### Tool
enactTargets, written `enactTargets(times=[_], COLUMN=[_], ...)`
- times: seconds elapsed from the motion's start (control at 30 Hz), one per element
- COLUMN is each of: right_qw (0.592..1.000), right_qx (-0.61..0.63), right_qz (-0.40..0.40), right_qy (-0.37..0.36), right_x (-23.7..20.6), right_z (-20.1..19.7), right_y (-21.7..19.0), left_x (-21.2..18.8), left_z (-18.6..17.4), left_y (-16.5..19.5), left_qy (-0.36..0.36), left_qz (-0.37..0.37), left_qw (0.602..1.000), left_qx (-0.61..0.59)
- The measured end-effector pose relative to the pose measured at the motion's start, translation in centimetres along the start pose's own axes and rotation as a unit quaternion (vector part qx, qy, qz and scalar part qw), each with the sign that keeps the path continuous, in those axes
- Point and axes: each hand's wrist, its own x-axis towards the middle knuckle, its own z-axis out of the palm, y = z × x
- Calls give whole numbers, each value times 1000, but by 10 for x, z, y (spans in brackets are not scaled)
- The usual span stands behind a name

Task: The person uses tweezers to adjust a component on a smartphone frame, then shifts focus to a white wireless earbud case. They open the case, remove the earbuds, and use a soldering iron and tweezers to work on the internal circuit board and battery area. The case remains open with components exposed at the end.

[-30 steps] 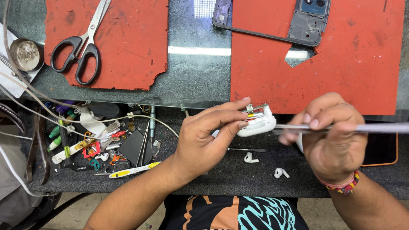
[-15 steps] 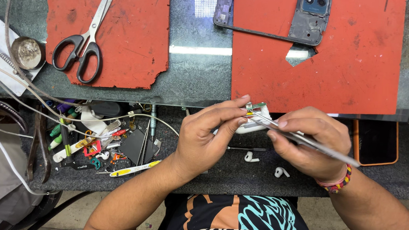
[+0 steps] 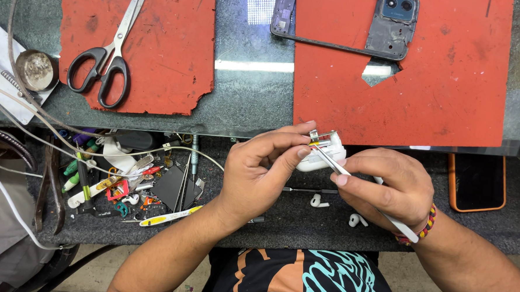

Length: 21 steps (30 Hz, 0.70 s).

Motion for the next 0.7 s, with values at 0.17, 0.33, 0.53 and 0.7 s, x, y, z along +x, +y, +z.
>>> enactTargets(times=[0.17,0.33,0.53,0.7], right_qw=[999,999,998,998], right_qx=[-24,-31,-48,-54], right_qz=[-27,-38,-28,-3], right_qy=[9,13,11,21], right_x=[2,4,3,0], right_z=[1,0,1,1], right_y=[1,0,-2,-4], left_x=[1,1,0,2], left_z=[-3,-3,-2,0], left_y=[2,3,4,5], left_qy=[-8,-23,-17,3], left_qz=[-19,-28,-19,-4], left_qw=[1000,998,1000,1000], left_qx=[-3,-43,-11,-6])
